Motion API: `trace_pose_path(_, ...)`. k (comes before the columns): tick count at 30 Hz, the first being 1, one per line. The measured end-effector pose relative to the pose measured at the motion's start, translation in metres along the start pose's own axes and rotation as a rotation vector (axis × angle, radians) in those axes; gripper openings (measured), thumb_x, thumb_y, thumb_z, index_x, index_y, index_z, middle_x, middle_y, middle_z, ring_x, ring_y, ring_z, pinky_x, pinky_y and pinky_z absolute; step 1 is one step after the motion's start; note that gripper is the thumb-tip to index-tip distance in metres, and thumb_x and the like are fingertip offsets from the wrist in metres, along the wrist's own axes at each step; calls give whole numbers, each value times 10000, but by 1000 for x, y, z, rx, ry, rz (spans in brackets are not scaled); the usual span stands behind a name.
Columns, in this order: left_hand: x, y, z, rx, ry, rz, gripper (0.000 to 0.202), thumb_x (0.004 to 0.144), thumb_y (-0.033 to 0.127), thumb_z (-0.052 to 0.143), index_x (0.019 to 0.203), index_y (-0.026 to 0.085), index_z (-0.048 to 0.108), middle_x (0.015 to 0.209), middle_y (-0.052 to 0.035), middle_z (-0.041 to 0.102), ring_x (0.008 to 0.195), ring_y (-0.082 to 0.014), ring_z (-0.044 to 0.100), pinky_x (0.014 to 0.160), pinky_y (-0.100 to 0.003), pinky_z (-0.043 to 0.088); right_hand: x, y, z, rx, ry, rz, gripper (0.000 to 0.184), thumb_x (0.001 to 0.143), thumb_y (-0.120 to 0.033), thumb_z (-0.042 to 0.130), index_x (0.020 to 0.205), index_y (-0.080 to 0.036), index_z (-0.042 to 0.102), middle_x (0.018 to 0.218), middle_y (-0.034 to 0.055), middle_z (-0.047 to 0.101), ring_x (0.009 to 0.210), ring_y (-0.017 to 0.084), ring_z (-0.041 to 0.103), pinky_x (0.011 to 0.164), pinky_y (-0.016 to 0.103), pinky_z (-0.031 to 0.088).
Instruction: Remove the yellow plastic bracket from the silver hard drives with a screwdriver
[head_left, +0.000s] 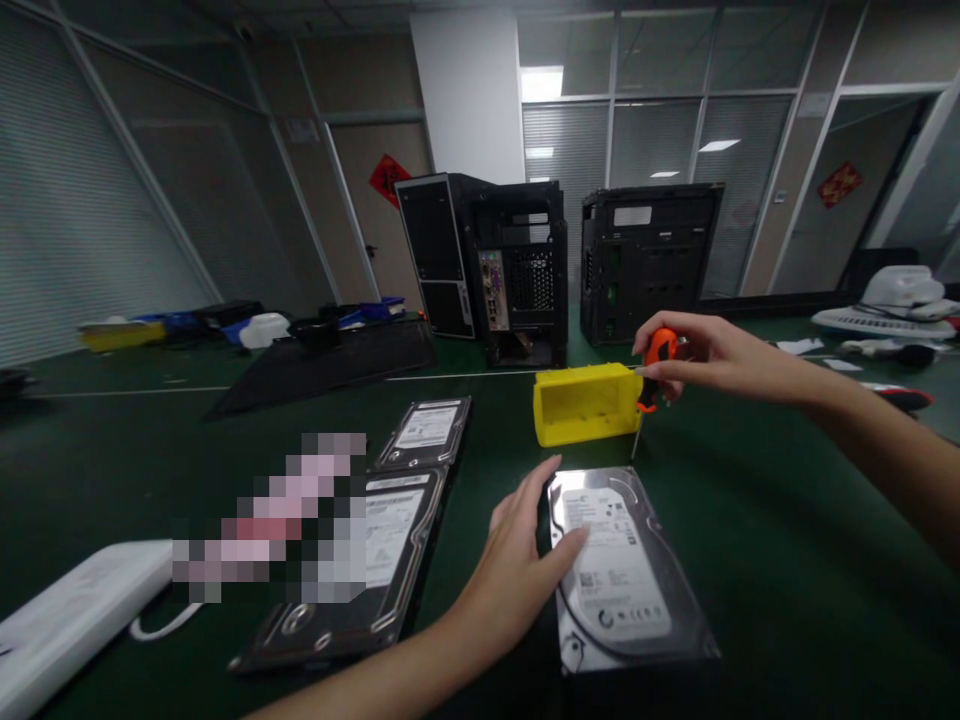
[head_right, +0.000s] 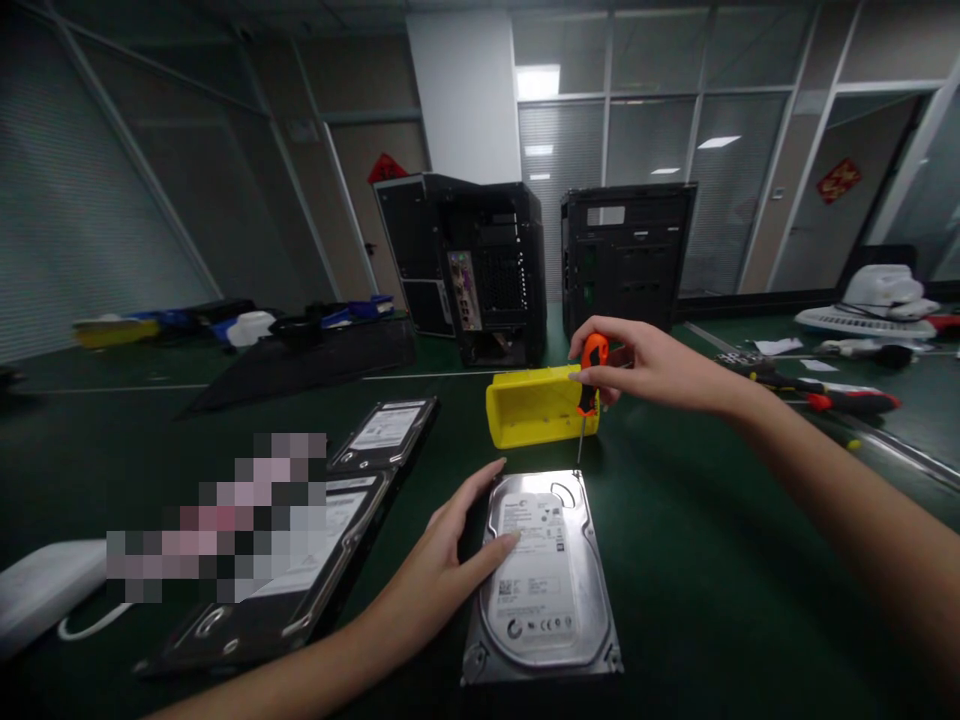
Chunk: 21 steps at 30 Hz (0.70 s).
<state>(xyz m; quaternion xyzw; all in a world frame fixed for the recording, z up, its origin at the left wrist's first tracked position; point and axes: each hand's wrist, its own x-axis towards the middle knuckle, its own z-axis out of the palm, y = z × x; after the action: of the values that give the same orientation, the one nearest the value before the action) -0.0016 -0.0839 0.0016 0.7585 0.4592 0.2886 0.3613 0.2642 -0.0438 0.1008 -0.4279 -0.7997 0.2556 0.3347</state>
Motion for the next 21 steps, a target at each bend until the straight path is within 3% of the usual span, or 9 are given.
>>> trace_pose_path(7,1,-1,-1,68,-25,6,605,794,376,507,1341,226,296,1375,-65,351,1260,-276,279,1034,-437,235,1,1,2,-14,-23,2,257,767,-296,583,1003,-220,515,809,15,611,655,157,609,587,309,524)
trace_pose_path(14,1,-3,1,105,-24,19,594,802,372,496,1340,237,283,1384,-42,337,1266,-252,276,1049,-421,236,-3,0,-7,-28,42,-9,293,757,-324,597,1017,-220,512,765,9,590,650,157,599,603,320,516)
trace_pose_path(21,1,-3,1,121,-30,26,583,808,382,487,1337,242,286,1389,-34,332,1271,-247,272,1049,-423,243,-1,-2,-2,-17,-13,0,281,772,-318,580,1024,-219,503,808,18,596,671,165,606,617,338,524)
